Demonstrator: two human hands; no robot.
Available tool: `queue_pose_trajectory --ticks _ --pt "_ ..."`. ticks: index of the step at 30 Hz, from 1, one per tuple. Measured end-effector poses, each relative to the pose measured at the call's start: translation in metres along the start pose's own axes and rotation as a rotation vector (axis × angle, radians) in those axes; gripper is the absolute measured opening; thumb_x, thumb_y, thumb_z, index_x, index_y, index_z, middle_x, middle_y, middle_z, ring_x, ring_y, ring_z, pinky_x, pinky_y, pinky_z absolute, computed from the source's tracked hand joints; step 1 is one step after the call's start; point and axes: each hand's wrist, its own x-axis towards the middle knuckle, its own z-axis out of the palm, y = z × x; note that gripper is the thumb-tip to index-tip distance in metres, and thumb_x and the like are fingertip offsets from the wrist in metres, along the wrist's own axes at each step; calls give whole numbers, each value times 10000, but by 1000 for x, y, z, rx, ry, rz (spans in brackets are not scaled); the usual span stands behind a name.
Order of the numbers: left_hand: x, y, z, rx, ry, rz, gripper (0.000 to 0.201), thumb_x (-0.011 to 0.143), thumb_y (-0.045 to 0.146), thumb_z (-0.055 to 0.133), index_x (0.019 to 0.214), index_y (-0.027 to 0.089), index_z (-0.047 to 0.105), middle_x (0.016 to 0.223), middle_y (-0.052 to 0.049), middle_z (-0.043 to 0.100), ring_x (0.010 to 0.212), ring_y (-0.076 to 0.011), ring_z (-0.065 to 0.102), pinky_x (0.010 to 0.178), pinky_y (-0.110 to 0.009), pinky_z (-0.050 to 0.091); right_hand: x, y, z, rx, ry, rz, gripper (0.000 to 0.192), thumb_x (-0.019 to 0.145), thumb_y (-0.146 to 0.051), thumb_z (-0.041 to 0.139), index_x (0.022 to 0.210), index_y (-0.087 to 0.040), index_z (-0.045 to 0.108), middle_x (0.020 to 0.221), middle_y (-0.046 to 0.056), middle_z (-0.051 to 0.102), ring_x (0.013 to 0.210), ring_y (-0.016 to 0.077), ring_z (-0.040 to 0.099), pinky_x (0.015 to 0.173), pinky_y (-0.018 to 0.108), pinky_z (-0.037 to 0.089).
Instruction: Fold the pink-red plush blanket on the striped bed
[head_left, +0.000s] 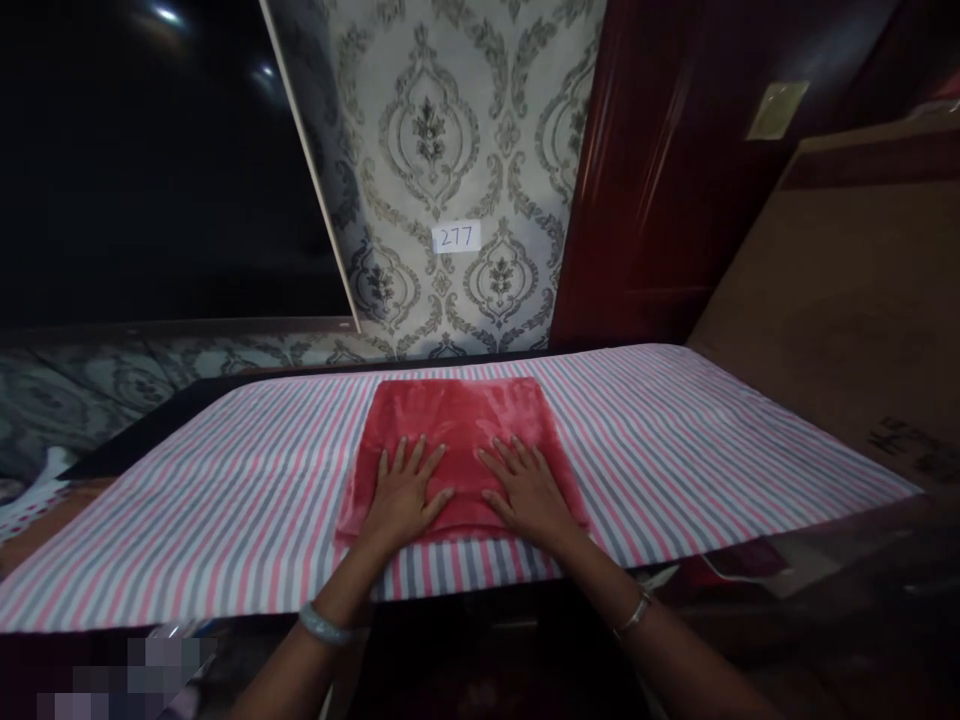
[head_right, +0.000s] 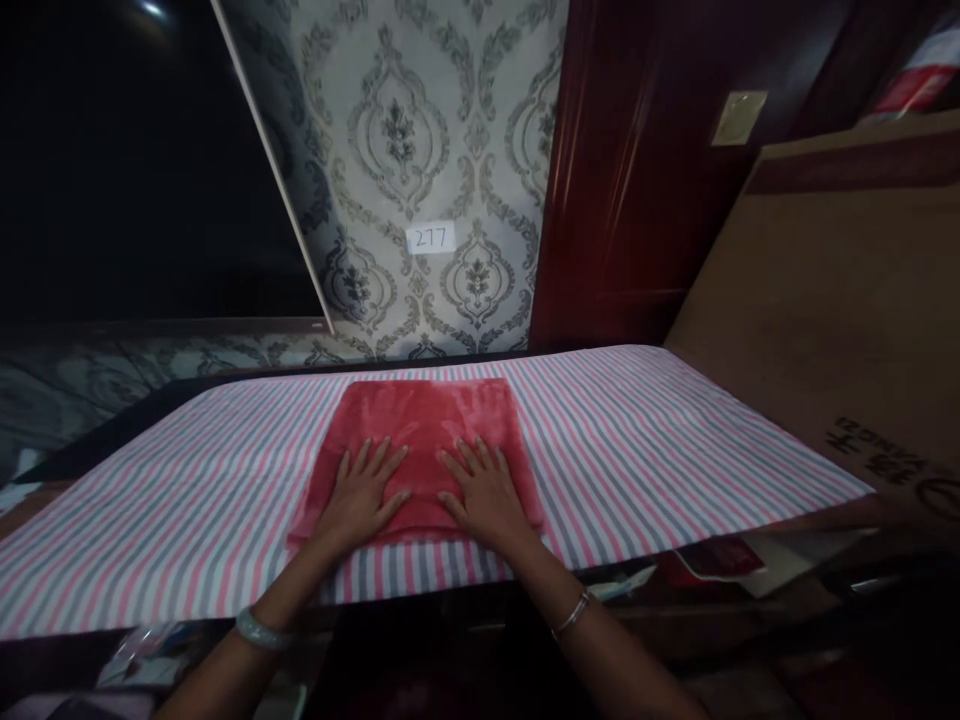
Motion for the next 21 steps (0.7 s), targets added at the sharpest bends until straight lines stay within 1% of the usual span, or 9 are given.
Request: queue_pose_trajectory --ticks 4,6,9,11,14,16,17,19,21 --pt "-3 -3 -6 9 3 10 602 951 499 494 1511 282 442 1610 -79 367 1503 -359 278 1197 -635 228 -5 5 -5 -3 -14 26 574 991 -494 459 1532 -303 417 1608 46 376 1498 281 292 1197 512 246" --pt "-9 -10 -10 55 3 -35 594 959 500 470 1498 250 465 1589 -106 398 1486 -359 318 1192 -661 210 -14 14 -6 -29 -24 49 560 994 -473 455 1516 -273 446 1599 71 389 1492 281 307 1198 526 235" --pt "-23 -28 -9 119 60 -153 595 964 484 429 1482 197 489 1562 -149 425 1476 -380 331 1169 -708 210 -32 31 -2 -55 6 100 549 998 -451 433 1513 -260 449 1599 78 386 1499 289 294 1185 568 244" --pt "-33 -40 -4 92 97 -159 599 971 446 384 1495 168 467 1586 -138 383 1498 -347 294 1186 -641 265 -45 40 6 -51 59 137 546 1009 -434 396 1524 -258 429 1608 72 369 1512 288 263 1169 573 278" --pt "-41 -54 6 19 123 -93 622 978 408 325 1507 99 434 1614 -140 323 1521 -283 243 1219 -492 300 -57 46 19 -17 134 159 548 1021 -423 349 1534 -245 415 1620 72 344 1529 283 217 1163 563 301" --pt "-43 -58 8 -9 132 -88 627 978 408 314 1511 98 428 1618 -140 318 1524 -273 234 1224 -468 297 -60 49 23 23 152 161 551 1022 -430 341 1535 -243 416 1618 72 347 1527 282 225 1163 556 310" --pt "-43 -61 8 -22 124 -99 626 974 414 323 1511 112 432 1618 -135 323 1520 -276 245 1218 -471 310 -60 51 22 50 146 158 553 1019 -438 347 1532 -245 423 1613 72 357 1521 284 244 1157 552 325" --pt "-43 -64 1 -45 58 -136 606 967 422 350 1508 169 448 1615 -110 345 1504 -286 291 1189 -497 353 -56 58 14 108 102 146 544 1007 -460 372 1500 -255 475 1584 74 409 1492 292 318 1136 545 359" --pt "-38 -64 -13 -41 -27 -204 563 963 426 380 1469 216 508 1593 -91 398 1479 -320 344 1159 -558 372 -46 66 -3 153 50 148 515 998 -463 380 1427 -247 565 1495 90 530 1406 298 459 1113 534 392"
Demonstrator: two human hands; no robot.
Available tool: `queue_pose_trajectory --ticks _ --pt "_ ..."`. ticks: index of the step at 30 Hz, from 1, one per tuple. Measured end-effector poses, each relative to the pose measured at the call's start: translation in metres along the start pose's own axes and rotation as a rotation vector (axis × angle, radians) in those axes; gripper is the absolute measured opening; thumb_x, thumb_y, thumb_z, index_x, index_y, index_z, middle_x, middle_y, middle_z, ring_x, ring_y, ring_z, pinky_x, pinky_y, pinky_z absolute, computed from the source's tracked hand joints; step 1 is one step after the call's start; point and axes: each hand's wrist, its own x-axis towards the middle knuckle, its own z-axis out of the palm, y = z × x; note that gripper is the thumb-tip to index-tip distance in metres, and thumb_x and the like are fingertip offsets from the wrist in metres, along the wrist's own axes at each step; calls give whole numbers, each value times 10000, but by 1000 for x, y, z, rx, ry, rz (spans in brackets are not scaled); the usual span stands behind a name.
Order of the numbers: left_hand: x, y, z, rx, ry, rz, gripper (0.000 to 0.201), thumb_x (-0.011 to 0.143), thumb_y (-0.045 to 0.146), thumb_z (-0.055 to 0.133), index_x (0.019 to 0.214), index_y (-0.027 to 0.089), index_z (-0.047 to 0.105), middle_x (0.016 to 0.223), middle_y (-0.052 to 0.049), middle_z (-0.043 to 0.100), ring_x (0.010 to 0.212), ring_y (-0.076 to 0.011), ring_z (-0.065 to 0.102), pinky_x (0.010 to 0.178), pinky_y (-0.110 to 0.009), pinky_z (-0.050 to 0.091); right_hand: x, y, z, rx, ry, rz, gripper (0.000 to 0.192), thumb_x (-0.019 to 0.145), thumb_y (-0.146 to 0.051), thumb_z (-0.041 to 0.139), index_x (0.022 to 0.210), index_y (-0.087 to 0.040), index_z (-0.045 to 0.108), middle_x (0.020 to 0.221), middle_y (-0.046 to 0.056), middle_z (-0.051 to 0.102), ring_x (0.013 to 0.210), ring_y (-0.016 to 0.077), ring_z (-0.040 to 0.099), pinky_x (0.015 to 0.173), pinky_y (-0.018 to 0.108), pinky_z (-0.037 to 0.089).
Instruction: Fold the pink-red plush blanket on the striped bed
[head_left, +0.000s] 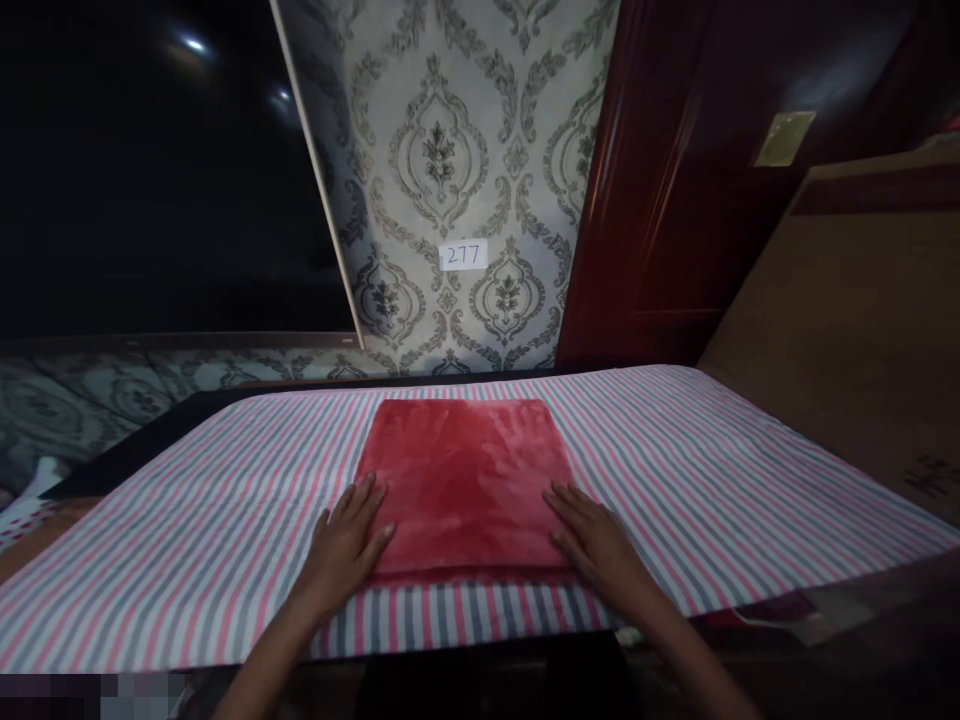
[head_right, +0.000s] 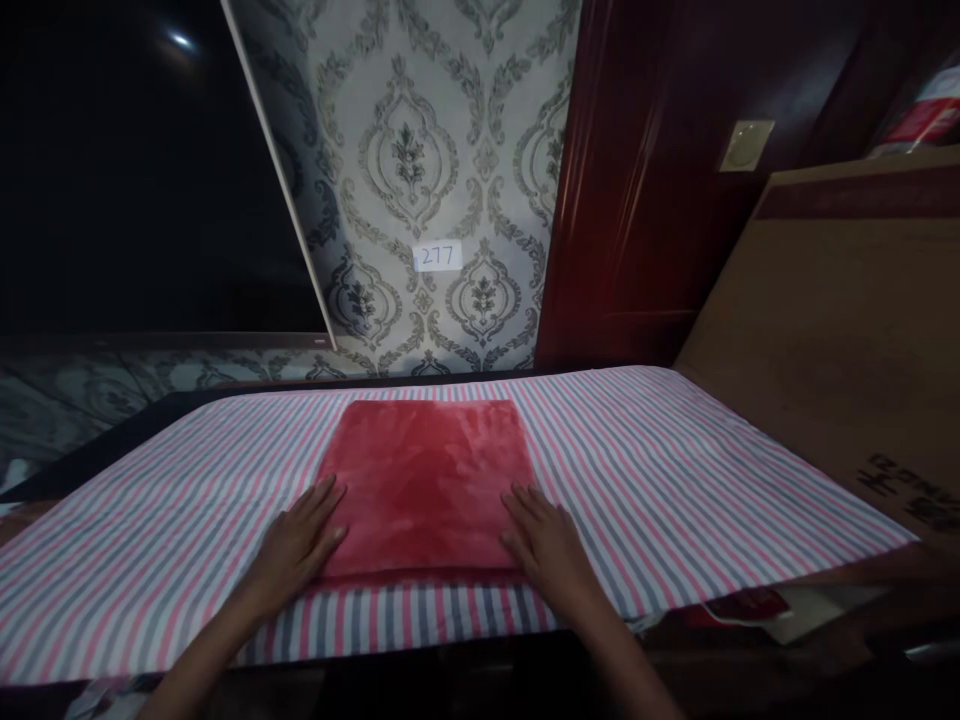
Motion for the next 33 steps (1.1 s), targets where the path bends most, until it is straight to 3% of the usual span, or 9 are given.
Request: queue_pose_trajectory --ticks 3,6,9,13,17,21,26,30,33 --pt "21 21 -27 27 5 -37 499 977 402 381 1400 228 581 1540 -87 485 1476 -340 346 1169 -609 314 37 -10 -32 17 23 6 517 1003 -407 336 1392 -178 589 1365 130 641 1242 274 610 1076 460 437" --pt "69 61 -49 -42 9 119 523 998 353 343 1482 197 469 1580 -99 426 1505 -253 301 1225 -515 246 95 -40 -51 -46 68 -74 537 1002 -335 319 1467 -129 492 1466 136 555 1330 245 532 1110 393 397" --pt "127 95 -56 -8 -124 157 570 997 323 346 1529 119 370 1621 -172 324 1521 -286 252 1226 -560 192 154 -69 -47 -185 -51 -22 549 1000 -293 325 1514 -128 423 1536 133 476 1406 244 440 1156 422 329" --pt "171 102 -34 14 -202 198 581 945 440 506 1487 234 463 1580 -142 413 1485 -360 317 1190 -648 193 190 -76 -15 -238 -99 39 518 1010 -337 332 1488 -193 470 1543 136 464 1425 310 402 1136 566 302" --pt "167 84 6 9 -148 212 602 982 511 404 1538 281 384 1622 -109 350 1506 -357 261 1198 -661 149 183 -56 19 -247 -79 22 512 1024 -380 338 1477 -195 489 1497 143 515 1388 311 439 1156 557 256" --pt "163 75 35 -28 -32 211 625 983 564 359 1547 292 372 1625 -88 352 1504 -361 255 1215 -642 130 178 -42 35 -271 -19 -4 496 1027 -390 349 1456 -204 515 1454 132 560 1355 307 473 1140 546 277" --pt "159 82 40 -111 -30 206 637 968 602 377 1520 287 420 1598 -95 397 1484 -370 276 1210 -652 120 176 -41 29 -376 -52 -66 501 1023 -328 313 1425 -144 547 1319 179 649 1166 314 608 972 473 421" --pt "153 90 36 -180 -17 204 687 966 613 363 1527 218 400 1568 -117 435 1469 -330 303 1221 -622 114 175 -27 31 -419 -79 -88 569 1021 -375 244 1405 -109 569 1154 232 706 972 335 659 796 463 430" --pt "155 88 38 -143 25 34 727 962 635 316 1461 136 491 1499 -182 494 1442 -341 345 1231 -608 68 181 -4 48 -394 -55 -75 606 997 -425 231 1421 -154 568 1193 266 677 989 342 640 778 481 385"
